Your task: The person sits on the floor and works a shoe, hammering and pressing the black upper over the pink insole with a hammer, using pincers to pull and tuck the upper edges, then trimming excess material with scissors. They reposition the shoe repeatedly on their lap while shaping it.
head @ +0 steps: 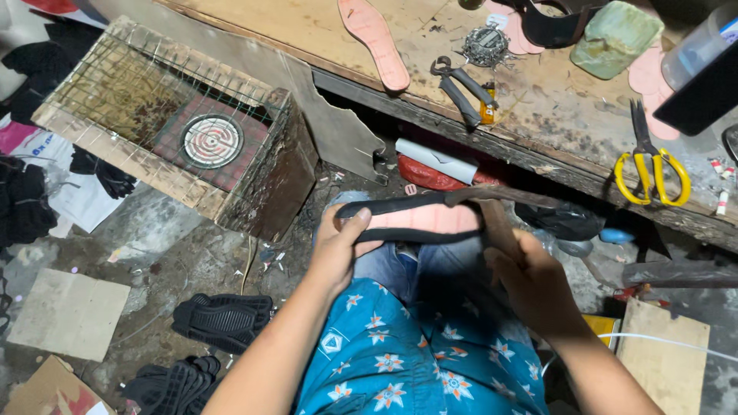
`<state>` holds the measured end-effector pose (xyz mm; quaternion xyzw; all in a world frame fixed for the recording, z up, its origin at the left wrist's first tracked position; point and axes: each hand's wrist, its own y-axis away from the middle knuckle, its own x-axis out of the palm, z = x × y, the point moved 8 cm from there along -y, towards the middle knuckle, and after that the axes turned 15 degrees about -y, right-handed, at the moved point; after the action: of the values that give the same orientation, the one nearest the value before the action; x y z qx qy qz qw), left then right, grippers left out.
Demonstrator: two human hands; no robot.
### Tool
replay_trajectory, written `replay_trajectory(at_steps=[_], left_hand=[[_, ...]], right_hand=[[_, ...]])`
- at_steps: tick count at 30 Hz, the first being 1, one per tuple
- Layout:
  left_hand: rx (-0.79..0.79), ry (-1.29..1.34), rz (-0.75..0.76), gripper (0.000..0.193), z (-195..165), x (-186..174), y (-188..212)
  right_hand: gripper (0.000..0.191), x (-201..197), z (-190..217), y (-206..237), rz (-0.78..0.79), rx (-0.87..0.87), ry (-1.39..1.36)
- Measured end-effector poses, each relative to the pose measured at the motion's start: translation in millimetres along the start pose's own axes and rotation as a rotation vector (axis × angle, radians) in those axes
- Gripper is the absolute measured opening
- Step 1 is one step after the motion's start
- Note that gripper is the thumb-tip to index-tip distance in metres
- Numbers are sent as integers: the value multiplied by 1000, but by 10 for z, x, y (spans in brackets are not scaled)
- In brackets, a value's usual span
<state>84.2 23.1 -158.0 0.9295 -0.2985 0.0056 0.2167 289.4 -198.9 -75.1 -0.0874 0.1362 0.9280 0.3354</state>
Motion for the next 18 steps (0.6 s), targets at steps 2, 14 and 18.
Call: replay_trajectory(at_steps=[2,14,18], left_hand=[[131,-383,-50,47,-234,-129,43],[705,-1789,77,70,-745,925,224],[661,-1845,164,56,-682,945,114]], right_hand=[[29,-24,10,-5,-30,-39,-15],[15,-186,229,282,-178,-326,-365],[24,156,-15,111,-17,-410,19]])
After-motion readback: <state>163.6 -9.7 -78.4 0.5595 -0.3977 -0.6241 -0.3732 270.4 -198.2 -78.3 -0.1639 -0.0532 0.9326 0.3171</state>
